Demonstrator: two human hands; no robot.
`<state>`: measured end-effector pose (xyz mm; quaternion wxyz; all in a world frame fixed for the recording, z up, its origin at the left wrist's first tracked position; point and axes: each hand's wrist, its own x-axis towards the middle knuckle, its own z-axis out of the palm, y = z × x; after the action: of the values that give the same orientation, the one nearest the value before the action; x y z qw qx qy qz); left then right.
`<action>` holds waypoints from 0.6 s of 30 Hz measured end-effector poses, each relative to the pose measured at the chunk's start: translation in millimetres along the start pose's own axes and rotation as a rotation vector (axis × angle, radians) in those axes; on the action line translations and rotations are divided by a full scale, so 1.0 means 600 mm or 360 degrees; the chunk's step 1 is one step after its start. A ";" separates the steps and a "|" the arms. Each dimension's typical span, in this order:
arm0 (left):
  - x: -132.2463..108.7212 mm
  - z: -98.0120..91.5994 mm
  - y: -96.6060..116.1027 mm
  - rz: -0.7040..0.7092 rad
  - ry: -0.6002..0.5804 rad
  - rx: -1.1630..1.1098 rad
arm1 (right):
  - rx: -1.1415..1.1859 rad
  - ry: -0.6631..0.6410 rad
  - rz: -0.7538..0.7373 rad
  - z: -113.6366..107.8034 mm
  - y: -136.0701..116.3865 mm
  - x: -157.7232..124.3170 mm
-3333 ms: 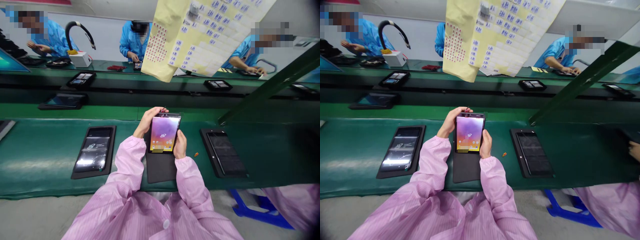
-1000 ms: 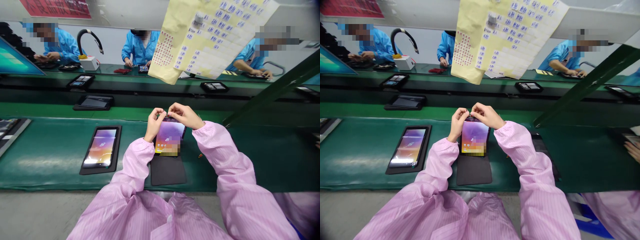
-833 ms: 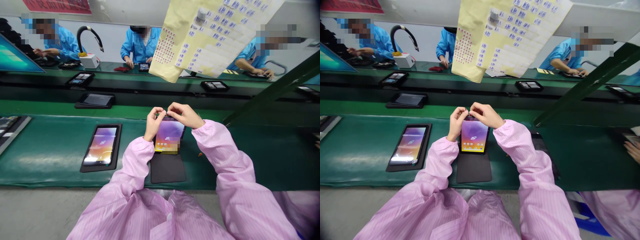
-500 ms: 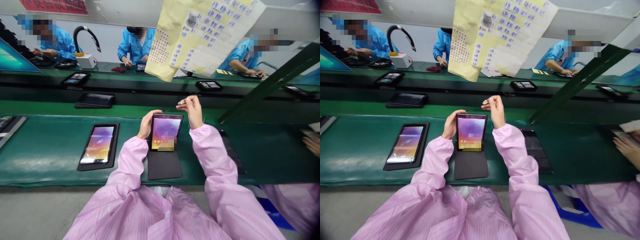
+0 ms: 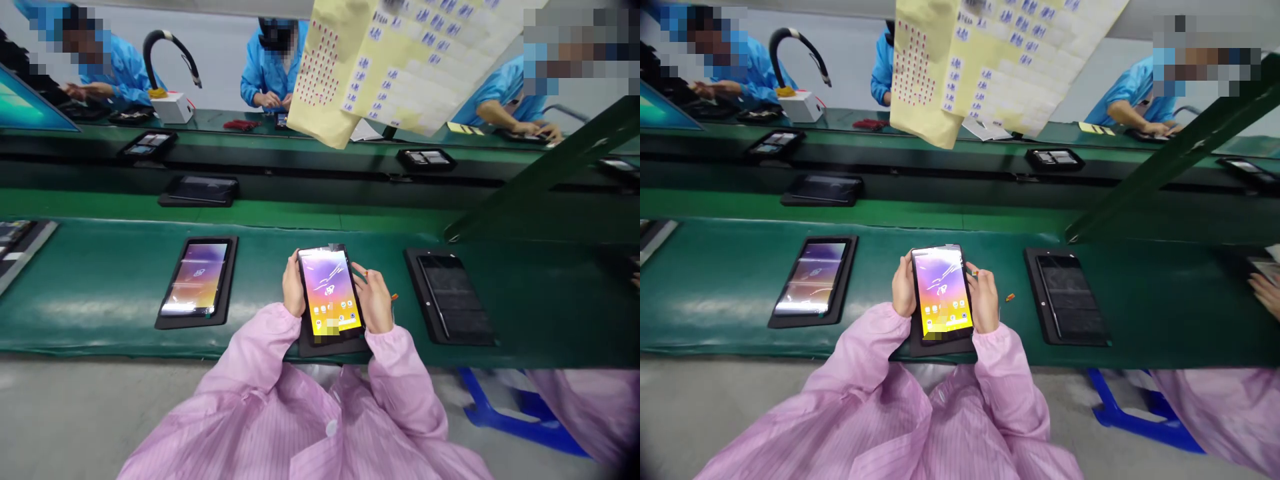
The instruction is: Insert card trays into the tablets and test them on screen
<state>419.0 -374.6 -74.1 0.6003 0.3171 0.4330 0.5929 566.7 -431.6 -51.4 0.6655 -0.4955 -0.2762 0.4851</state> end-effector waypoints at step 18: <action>-0.067 -0.100 -0.007 0.0460 -0.0932 0.2243 | -0.0973 0.0019 0.0124 -0.068 0.042 -0.031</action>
<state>370.2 -422.8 -97.2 0.2637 0.8210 0.4860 0.1421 585.0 -463.5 -87.0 0.4681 -0.6857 -0.3863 0.4017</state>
